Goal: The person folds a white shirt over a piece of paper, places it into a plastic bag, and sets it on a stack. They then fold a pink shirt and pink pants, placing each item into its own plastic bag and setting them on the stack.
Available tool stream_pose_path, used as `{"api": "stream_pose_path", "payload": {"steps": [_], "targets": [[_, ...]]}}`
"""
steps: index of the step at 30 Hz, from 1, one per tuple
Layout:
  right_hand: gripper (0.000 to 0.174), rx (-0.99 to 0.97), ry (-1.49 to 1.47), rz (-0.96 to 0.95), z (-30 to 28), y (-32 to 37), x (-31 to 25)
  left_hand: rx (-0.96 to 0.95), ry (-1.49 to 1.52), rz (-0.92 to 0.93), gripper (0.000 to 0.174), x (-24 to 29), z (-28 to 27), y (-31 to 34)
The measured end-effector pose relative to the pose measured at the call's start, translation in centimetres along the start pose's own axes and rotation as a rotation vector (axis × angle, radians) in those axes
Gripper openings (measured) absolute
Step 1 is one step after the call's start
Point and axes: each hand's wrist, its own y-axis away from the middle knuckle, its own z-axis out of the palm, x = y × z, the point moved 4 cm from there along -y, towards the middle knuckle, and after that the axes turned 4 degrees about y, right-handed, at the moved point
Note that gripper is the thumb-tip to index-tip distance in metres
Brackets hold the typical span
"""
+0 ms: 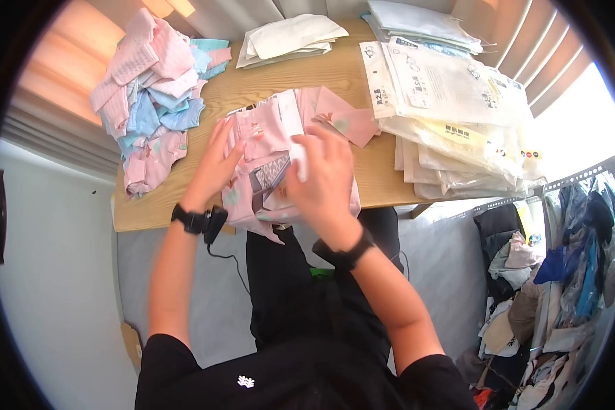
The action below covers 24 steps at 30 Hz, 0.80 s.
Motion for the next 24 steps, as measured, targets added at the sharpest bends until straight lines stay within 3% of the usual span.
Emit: {"api": "stream_pose_path", "payload": {"steps": [3,6,11,14,20,24], "targets": [[0.034,-0.047,0.166,0.043,-2.1,-0.8,2.5,-0.079,0.083,-0.03,0.06,3.5,-0.8,3.5],[0.029,-0.128,0.4,-0.044,-1.5,-2.2,5.4,-0.046,-0.057,0.084,0.057,3.0,0.2,5.5],[0.029,-0.275,0.565,-0.191,0.6,-2.5,7.0,0.058,0.04,0.104,0.051,2.2,0.4,6.0],[0.03,-0.313,0.569,-0.244,0.4,-2.8,6.3,0.11,0.183,0.068,0.046,2.1,0.2,6.1],[0.028,-0.254,0.331,-0.121,-2.4,-5.5,2.0,0.171,0.291,0.075,0.037,2.6,-0.9,6.4],[0.028,-0.321,0.144,-0.032,-3.8,-7.6,-0.8,0.2,0.382,0.07,0.034,2.2,-1.1,6.7]]}}
